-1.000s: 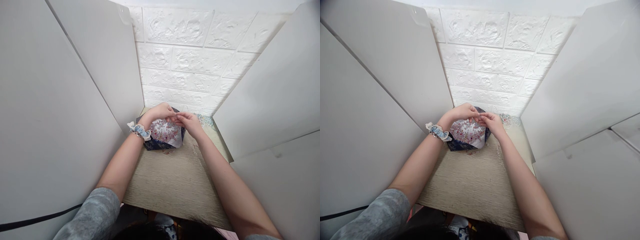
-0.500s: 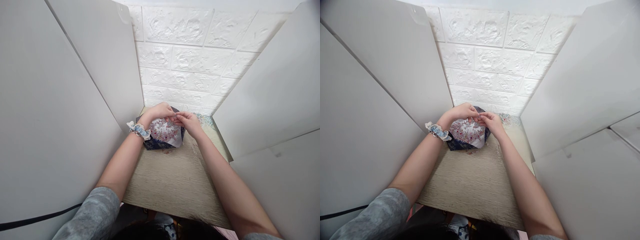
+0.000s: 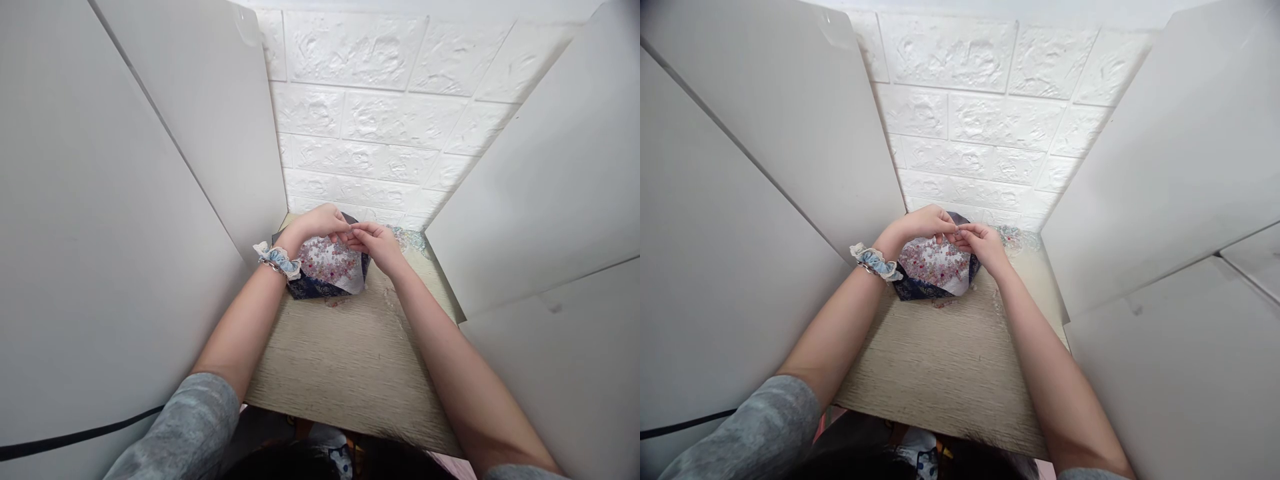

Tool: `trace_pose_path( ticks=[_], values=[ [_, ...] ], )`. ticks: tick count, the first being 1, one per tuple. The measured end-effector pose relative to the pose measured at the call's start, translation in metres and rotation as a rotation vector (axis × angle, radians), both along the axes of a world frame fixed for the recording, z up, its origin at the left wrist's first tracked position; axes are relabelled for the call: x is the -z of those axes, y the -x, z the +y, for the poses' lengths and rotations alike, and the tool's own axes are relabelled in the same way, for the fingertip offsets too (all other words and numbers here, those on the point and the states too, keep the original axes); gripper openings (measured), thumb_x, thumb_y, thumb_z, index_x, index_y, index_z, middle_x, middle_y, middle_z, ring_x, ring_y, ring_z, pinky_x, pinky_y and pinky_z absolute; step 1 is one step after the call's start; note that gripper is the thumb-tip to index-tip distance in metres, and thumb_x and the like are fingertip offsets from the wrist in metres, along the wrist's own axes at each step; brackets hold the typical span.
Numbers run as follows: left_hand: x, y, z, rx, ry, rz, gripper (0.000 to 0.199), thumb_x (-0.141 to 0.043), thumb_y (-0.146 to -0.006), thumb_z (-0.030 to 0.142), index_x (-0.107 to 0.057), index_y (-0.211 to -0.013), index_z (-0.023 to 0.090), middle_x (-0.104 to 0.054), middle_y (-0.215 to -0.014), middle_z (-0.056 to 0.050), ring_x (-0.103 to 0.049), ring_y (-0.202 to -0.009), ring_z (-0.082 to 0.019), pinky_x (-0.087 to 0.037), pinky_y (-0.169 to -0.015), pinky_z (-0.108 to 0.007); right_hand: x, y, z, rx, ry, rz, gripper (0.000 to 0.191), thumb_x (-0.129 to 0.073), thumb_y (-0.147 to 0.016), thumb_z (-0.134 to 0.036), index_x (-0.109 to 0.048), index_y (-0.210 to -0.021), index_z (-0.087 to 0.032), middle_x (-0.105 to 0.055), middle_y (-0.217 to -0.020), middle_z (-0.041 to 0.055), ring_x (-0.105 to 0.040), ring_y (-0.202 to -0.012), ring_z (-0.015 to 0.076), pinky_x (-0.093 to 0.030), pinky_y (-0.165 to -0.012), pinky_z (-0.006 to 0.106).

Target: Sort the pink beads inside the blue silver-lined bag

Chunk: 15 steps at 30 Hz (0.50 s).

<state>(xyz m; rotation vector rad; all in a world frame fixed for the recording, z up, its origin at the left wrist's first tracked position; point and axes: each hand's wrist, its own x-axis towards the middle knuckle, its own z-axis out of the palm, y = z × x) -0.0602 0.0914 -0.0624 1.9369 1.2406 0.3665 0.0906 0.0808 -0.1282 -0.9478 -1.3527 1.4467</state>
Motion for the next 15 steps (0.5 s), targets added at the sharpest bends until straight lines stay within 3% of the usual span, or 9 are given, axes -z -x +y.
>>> trace_pose_path(
  ticks=[15],
  values=[
    [0.0017, 0.0014, 0.0018, -0.017, 0.003, 0.005, 0.023, -0.051, -0.064, 0.031, -0.062, -0.064, 0.011, -0.064, -0.066, -0.005, -0.048, -0.044, -0.005, -0.035, -0.042, -0.018, 0.0025, -0.0009, 0.001, 0.002, -0.015, -0.017, 0.017, -0.053, -0.071, -0.024, -0.057, -0.085, -0.015, -0.063, -0.072, 0.0028, -0.06, -0.066, 0.009, -0.051, -0.064, 0.022]
  ],
)
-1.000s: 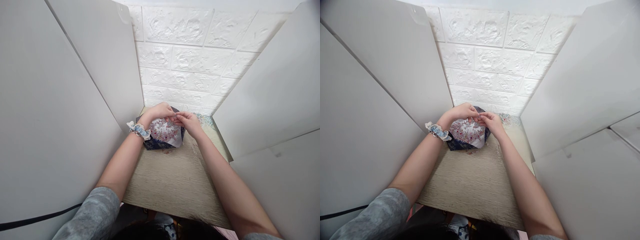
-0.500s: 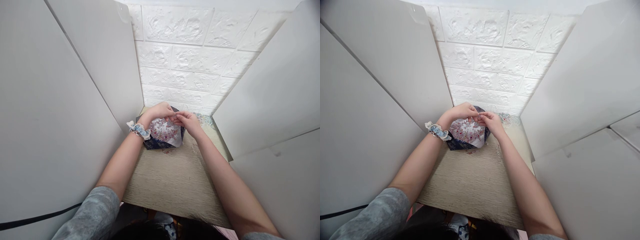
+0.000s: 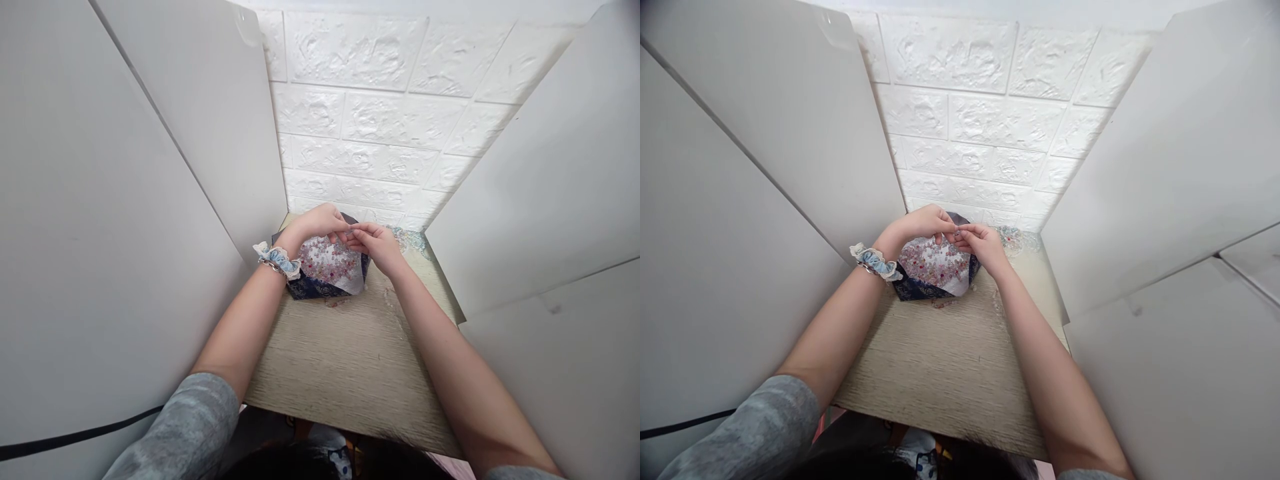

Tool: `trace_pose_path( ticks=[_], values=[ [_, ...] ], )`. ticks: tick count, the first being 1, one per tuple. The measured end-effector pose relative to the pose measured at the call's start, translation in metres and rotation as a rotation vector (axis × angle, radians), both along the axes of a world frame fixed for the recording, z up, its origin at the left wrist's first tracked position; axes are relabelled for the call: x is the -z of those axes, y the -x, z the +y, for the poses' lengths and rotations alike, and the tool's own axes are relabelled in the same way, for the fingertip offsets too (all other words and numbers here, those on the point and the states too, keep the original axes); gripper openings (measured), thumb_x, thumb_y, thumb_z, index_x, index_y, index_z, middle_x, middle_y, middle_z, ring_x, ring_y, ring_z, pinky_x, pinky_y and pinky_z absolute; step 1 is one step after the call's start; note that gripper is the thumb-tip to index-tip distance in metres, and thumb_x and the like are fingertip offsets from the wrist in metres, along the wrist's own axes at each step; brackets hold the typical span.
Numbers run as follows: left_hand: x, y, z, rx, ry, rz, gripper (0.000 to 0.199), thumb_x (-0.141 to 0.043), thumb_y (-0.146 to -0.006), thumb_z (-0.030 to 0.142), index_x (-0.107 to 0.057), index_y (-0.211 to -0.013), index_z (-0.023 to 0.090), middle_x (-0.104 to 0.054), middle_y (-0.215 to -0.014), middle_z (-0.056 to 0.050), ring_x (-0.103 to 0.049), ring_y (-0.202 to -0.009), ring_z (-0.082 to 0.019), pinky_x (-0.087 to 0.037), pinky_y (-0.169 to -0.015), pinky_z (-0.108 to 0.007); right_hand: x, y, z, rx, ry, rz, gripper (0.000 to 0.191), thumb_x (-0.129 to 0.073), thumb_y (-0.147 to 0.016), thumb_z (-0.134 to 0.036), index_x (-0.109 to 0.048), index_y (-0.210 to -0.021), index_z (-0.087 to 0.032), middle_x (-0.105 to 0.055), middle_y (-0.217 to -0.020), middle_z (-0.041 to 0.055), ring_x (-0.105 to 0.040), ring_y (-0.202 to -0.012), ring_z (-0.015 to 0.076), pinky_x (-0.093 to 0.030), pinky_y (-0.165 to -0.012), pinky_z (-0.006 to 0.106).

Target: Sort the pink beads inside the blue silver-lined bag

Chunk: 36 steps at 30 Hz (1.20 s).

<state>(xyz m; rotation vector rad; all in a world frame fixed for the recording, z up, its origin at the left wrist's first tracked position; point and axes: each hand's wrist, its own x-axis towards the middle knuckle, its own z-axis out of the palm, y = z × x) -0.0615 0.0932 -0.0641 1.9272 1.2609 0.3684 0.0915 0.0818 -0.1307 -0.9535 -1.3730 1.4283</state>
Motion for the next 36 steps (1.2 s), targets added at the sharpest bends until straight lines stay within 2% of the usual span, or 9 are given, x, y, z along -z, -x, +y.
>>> trace_pose_path(
  ticks=[18, 25, 30, 36],
  values=[
    [0.0, -0.002, 0.001, -0.013, 0.011, -0.009, 0.023, -0.053, -0.064, 0.032, -0.063, -0.063, 0.011, -0.063, -0.063, -0.004, -0.049, -0.044, -0.006, -0.036, -0.045, -0.018, -0.001, 0.001, -0.001, 0.001, 0.001, -0.007, 0.017, -0.053, -0.071, -0.025, -0.056, -0.085, -0.015, -0.063, -0.072, 0.0022, -0.06, -0.067, 0.009, -0.051, -0.064, 0.022],
    [-0.002, -0.005, -0.002, -0.055, 0.038, -0.057, 0.024, -0.055, -0.064, 0.032, -0.064, -0.064, 0.01, -0.057, -0.047, -0.002, -0.045, -0.039, -0.005, -0.034, -0.042, -0.017, -0.003, 0.001, -0.002, 0.029, 0.004, 0.0, 0.019, -0.055, -0.068, -0.027, -0.057, -0.083, -0.016, -0.063, -0.07, 0.0016, -0.059, -0.064, 0.0094, -0.051, -0.063, 0.023],
    [0.001, -0.005, -0.001, -0.066, 0.069, -0.144, 0.021, -0.055, -0.065, 0.028, -0.064, -0.064, 0.009, -0.062, -0.057, -0.005, -0.046, -0.041, -0.004, -0.035, -0.043, -0.017, -0.007, 0.003, -0.005, 0.086, -0.033, -0.019, 0.024, -0.056, -0.066, -0.03, -0.058, -0.085, -0.016, -0.063, -0.071, 0.0016, -0.059, -0.065, 0.011, -0.05, -0.063, 0.025],
    [0.002, -0.001, 0.0, -0.019, 0.131, -0.219, 0.02, -0.053, -0.067, 0.027, -0.063, -0.067, 0.01, -0.063, -0.062, -0.005, -0.05, -0.048, -0.005, -0.037, -0.046, -0.017, -0.011, 0.002, -0.005, 0.102, -0.104, -0.079, 0.025, -0.057, -0.064, -0.031, -0.06, -0.083, -0.017, -0.063, -0.071, 0.0016, -0.059, -0.065, 0.0126, -0.048, -0.063, 0.026]
  ],
)
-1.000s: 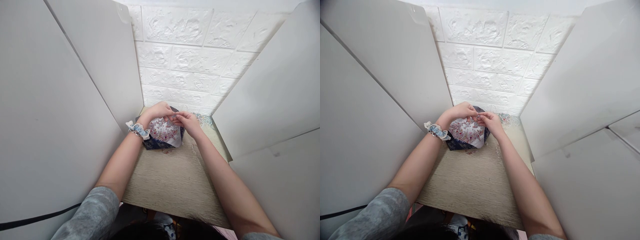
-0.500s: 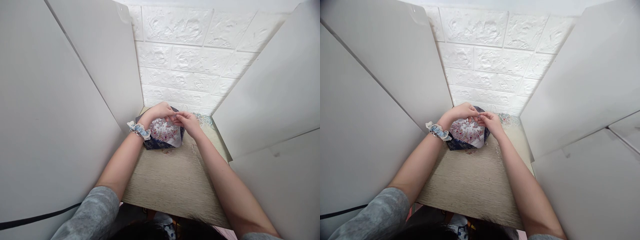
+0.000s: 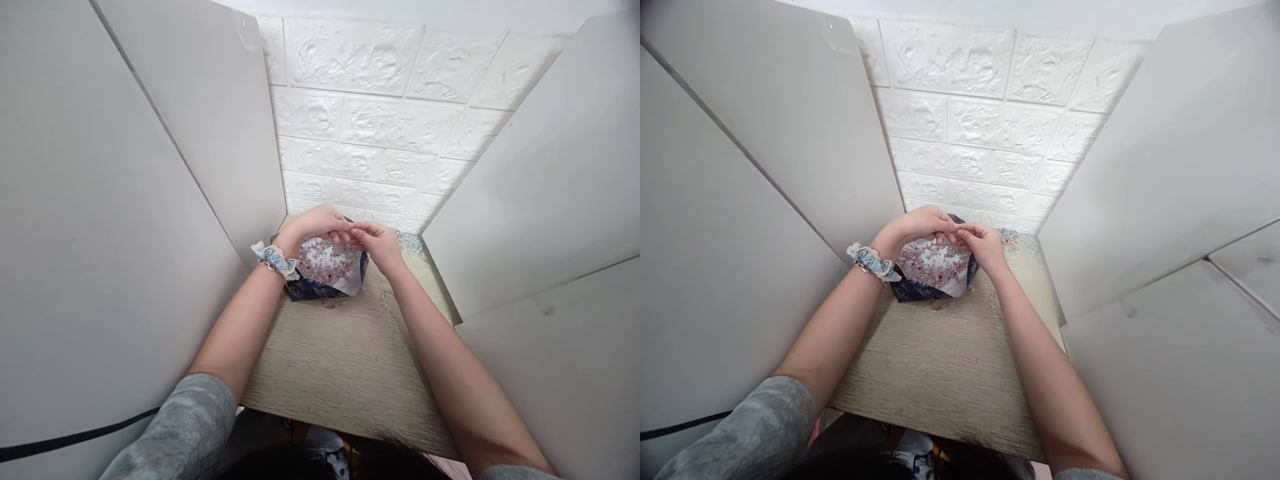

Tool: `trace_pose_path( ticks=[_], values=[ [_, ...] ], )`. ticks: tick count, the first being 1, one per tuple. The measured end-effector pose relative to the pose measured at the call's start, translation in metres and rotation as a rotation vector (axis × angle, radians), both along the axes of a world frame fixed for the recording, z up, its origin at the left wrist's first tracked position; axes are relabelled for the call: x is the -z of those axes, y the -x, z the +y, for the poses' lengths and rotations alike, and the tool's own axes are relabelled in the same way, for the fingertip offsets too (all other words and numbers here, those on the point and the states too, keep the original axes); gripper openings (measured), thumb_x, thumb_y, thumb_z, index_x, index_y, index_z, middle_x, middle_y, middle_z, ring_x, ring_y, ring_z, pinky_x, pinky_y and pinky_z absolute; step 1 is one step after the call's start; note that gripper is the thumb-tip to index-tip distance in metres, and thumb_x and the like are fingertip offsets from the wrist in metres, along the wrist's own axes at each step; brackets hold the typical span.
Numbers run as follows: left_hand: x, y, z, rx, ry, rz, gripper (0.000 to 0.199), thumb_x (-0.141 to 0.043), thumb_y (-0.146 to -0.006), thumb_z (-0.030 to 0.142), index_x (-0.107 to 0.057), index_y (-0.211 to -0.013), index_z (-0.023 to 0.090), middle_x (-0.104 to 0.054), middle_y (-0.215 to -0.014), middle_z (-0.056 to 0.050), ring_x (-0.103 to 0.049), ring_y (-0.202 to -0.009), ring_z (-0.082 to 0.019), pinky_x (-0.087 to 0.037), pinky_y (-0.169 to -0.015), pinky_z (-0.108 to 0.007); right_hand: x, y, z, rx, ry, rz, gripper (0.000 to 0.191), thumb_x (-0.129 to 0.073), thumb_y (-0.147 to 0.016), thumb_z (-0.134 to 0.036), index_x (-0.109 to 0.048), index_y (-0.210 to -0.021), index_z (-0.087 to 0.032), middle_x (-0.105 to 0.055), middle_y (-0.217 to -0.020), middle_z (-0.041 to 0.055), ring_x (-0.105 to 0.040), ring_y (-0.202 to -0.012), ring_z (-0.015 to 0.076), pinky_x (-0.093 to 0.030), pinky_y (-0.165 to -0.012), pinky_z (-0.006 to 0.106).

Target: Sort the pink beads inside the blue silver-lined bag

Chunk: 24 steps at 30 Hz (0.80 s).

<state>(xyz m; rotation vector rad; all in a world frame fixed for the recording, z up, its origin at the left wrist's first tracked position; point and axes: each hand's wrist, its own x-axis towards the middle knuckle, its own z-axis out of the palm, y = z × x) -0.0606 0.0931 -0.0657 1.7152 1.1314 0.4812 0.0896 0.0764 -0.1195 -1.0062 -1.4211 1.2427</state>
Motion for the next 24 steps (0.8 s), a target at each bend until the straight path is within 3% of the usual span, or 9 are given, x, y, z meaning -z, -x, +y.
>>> trace_pose_path(
  ticks=[3, 6, 10, 15, 20, 24],
  values=[
    [-0.002, 0.002, -0.002, 0.01, -0.008, 0.0, 0.02, -0.053, -0.067, 0.029, -0.062, -0.067, 0.011, -0.063, -0.064, -0.005, -0.051, -0.052, -0.006, -0.037, -0.047, -0.016, -0.001, -0.002, 0.001, 0.07, -0.103, -0.147, 0.022, -0.056, -0.065, -0.033, -0.061, -0.08, -0.016, -0.063, -0.07, 0.002, -0.057, -0.064, 0.0134, -0.045, -0.062, 0.027],
    [-0.004, 0.003, -0.003, 0.028, -0.016, 0.031, 0.021, -0.052, -0.067, 0.03, -0.061, -0.067, 0.011, -0.062, -0.065, -0.004, -0.049, -0.05, -0.005, -0.037, -0.048, -0.017, -0.006, -0.004, 0.0, 0.182, -0.307, -0.436, 0.019, -0.052, -0.069, -0.033, -0.062, -0.072, -0.017, -0.061, -0.063, 0.001, -0.053, -0.058, 0.0124, -0.04, -0.059, 0.025],
    [-0.006, 0.005, -0.003, 0.073, -0.029, 0.046, 0.025, -0.051, -0.068, 0.035, -0.06, -0.07, 0.012, -0.06, -0.068, -0.003, -0.048, -0.052, -0.005, -0.034, -0.046, -0.016, -0.019, -0.005, -0.006, 0.168, -0.511, -0.725, 0.017, -0.046, -0.074, -0.028, -0.06, -0.072, -0.018, -0.06, -0.067, 0.0006, -0.05, -0.059, 0.0118, -0.034, -0.058, 0.023],
    [-0.008, 0.004, -0.008, 0.057, -0.046, -0.072, 0.032, -0.042, -0.072, 0.045, -0.055, -0.082, 0.018, -0.057, -0.083, -0.001, -0.045, -0.051, -0.003, -0.03, -0.042, -0.016, -0.037, -0.006, -0.017, 0.113, -0.602, -0.801, 0.02, -0.037, -0.079, -0.024, -0.055, -0.076, -0.018, -0.059, -0.071, 0.0007, -0.048, -0.06, 0.0115, -0.031, -0.056, 0.022],
    [-0.013, 0.003, -0.011, 0.104, -0.001, -0.096, 0.034, -0.045, -0.071, 0.046, -0.055, -0.083, 0.016, -0.057, -0.079, -0.002, -0.045, -0.053, -0.004, -0.03, -0.043, -0.017, -0.042, -0.006, -0.019, 0.131, -0.614, -0.863, 0.024, -0.031, -0.082, -0.027, -0.052, -0.075, -0.018, -0.056, -0.068, 0.002, -0.048, -0.062, 0.0132, -0.033, -0.059, 0.023],
    [-0.015, 0.005, -0.012, 0.138, -0.011, -0.134, 0.022, -0.048, -0.07, 0.034, -0.054, -0.077, 0.014, -0.056, -0.075, -0.002, -0.042, -0.051, -0.003, -0.029, -0.043, -0.016, -0.04, -0.005, -0.017, 0.222, -0.689, -0.904, 0.023, -0.029, -0.083, -0.027, -0.05, -0.076, -0.018, -0.055, -0.076, 0.0023, -0.048, -0.076, 0.0149, -0.029, -0.085, 0.034]
  ],
)
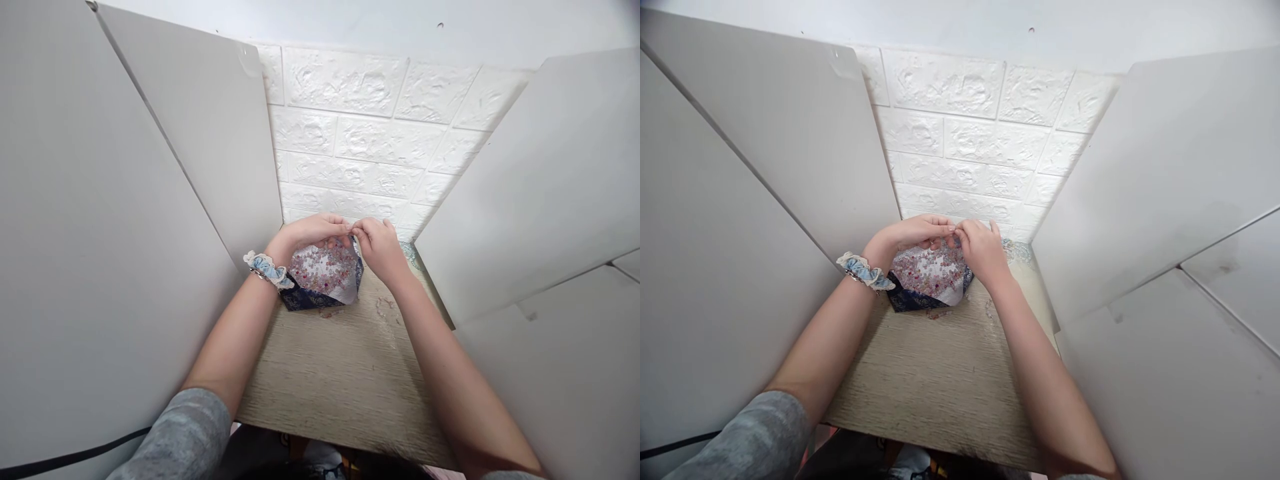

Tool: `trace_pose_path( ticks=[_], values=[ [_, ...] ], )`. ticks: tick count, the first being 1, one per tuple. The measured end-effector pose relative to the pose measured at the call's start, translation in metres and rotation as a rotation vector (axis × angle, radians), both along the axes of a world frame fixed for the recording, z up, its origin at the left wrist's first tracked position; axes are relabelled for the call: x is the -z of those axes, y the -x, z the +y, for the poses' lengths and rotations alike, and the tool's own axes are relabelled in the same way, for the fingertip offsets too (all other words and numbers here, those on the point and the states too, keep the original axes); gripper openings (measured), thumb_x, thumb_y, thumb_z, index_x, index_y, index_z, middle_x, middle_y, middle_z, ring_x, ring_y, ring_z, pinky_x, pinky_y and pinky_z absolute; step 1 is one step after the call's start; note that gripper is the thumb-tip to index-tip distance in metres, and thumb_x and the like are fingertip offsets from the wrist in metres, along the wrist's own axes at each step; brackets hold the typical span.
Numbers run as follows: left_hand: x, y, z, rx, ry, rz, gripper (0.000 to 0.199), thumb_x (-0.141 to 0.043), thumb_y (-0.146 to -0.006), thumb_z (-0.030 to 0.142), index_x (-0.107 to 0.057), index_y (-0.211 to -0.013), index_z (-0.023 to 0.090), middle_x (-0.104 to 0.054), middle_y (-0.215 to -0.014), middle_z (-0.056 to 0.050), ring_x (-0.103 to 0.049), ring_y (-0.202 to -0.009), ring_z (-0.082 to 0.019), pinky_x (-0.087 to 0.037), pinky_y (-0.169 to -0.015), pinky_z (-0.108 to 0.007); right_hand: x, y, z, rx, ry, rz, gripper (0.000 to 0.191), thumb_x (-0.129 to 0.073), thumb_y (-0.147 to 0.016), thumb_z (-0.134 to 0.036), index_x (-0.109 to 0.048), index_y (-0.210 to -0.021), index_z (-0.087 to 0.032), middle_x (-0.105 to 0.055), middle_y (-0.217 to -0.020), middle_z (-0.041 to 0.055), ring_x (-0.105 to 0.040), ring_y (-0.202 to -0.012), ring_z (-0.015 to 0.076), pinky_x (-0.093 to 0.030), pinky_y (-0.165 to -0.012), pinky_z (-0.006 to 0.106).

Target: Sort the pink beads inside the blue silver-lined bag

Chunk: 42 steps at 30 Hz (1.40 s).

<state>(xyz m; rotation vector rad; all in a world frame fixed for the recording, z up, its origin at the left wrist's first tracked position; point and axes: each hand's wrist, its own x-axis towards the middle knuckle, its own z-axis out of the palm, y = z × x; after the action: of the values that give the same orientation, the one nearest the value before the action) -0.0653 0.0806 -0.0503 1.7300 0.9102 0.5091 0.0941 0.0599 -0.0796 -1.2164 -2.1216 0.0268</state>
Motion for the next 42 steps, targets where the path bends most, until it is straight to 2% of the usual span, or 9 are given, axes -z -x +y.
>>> trace_pose_path(
  ticks=[2, 5, 9, 13, 16, 18, 22, 29, 42],
  values=[
    [-0.001, 0.0, -0.001, 0.005, -0.001, -0.008, 0.014, -0.047, -0.067, 0.022, -0.054, -0.076, 0.014, -0.053, -0.071, 0.0, -0.041, -0.051, -0.003, -0.028, -0.042, -0.016, 0.001, 0.001, 0.0, 0.026, -0.045, 0.009, 0.02, -0.03, -0.083, -0.026, -0.049, -0.077, -0.019, -0.055, -0.081, 0.0018, -0.047, -0.081, 0.015, -0.017, -0.095, 0.043],
    [-0.003, 0.0, -0.004, -0.017, -0.007, 0.009, 0.019, -0.043, -0.061, 0.012, -0.053, -0.077, 0.017, -0.05, -0.069, 0.002, -0.042, -0.054, -0.004, -0.027, -0.041, -0.016, 0.002, 0.003, -0.002, 0.035, -0.041, 0.023, 0.019, -0.03, -0.083, -0.024, -0.048, -0.08, -0.019, -0.054, -0.085, 0.0024, -0.046, -0.084, 0.0151, -0.008, -0.097, 0.049],
    [-0.006, -0.001, -0.007, -0.068, -0.031, 0.074, 0.01, -0.045, -0.066, 0.022, -0.052, -0.066, 0.016, -0.048, -0.064, 0.001, -0.041, -0.052, -0.005, -0.027, -0.041, -0.017, 0.004, 0.004, -0.002, 0.056, -0.037, 0.035, 0.02, -0.029, -0.083, -0.025, -0.048, -0.08, -0.019, -0.054, -0.088, 0.003, -0.046, -0.087, 0.0156, -0.006, -0.096, 0.052],
    [-0.002, -0.005, -0.003, -0.082, -0.064, 0.021, 0.021, -0.045, -0.069, 0.028, -0.043, -0.053, 0.015, -0.033, -0.049, 0.004, -0.025, -0.039, -0.003, -0.019, -0.038, -0.019, 0.013, 0.006, 0.003, 0.088, -0.029, 0.039, 0.021, -0.029, -0.083, -0.025, -0.049, -0.082, -0.019, -0.054, -0.087, 0.0034, -0.047, -0.085, 0.0152, -0.008, -0.097, 0.052],
    [0.003, -0.009, 0.002, -0.097, -0.113, -0.006, 0.02, -0.045, -0.07, 0.028, -0.045, -0.055, 0.015, -0.033, -0.048, 0.004, -0.023, -0.037, -0.002, -0.017, -0.037, -0.019, 0.026, 0.008, 0.006, 0.079, 0.076, -0.146, 0.022, -0.032, -0.082, -0.024, -0.053, -0.079, -0.018, -0.056, -0.083, 0.0044, -0.049, -0.082, 0.0172, -0.009, -0.093, 0.057],
    [0.005, -0.012, 0.004, -0.092, -0.126, 0.007, 0.019, -0.044, -0.071, 0.029, -0.047, -0.058, 0.014, -0.035, -0.049, 0.004, -0.024, -0.037, -0.002, -0.018, -0.036, -0.018, 0.035, 0.012, 0.007, 0.054, 0.135, -0.31, 0.023, -0.035, -0.081, -0.021, -0.057, -0.075, -0.019, -0.057, -0.08, 0.0047, -0.049, -0.084, 0.0198, -0.005, -0.09, 0.061],
    [0.004, -0.014, 0.002, -0.109, -0.123, -0.005, 0.016, -0.044, -0.072, 0.027, -0.049, -0.065, 0.014, -0.039, -0.053, 0.003, -0.027, -0.038, -0.001, -0.022, -0.037, -0.016, 0.051, 0.023, 0.006, 0.011, 0.13, -0.479, 0.025, -0.035, -0.08, -0.016, -0.06, -0.079, -0.021, -0.058, -0.079, 0.0053, -0.048, -0.088, 0.022, 0.004, -0.089, 0.063],
    [0.004, -0.013, 0.003, -0.116, -0.072, 0.031, 0.018, -0.044, -0.073, 0.032, -0.046, -0.065, 0.016, -0.029, -0.046, 0.006, -0.023, -0.034, -0.002, -0.017, -0.035, -0.017, 0.061, 0.037, 0.008, 0.004, 0.13, -0.553, 0.027, -0.032, -0.08, -0.011, -0.058, -0.082, -0.019, -0.057, -0.083, 0.0069, -0.05, -0.088, 0.0218, -0.002, -0.091, 0.061],
    [0.003, -0.018, -0.002, -0.107, -0.021, 0.06, 0.013, -0.044, -0.071, 0.027, -0.04, -0.063, 0.016, -0.031, -0.051, 0.004, -0.025, -0.039, -0.003, -0.021, -0.038, -0.018, 0.063, 0.037, 0.01, -0.026, 0.235, -0.493, 0.025, -0.034, -0.079, -0.012, -0.058, -0.078, -0.017, -0.057, -0.086, 0.0064, -0.049, -0.091, 0.021, -0.005, -0.092, 0.059]
  ],
)
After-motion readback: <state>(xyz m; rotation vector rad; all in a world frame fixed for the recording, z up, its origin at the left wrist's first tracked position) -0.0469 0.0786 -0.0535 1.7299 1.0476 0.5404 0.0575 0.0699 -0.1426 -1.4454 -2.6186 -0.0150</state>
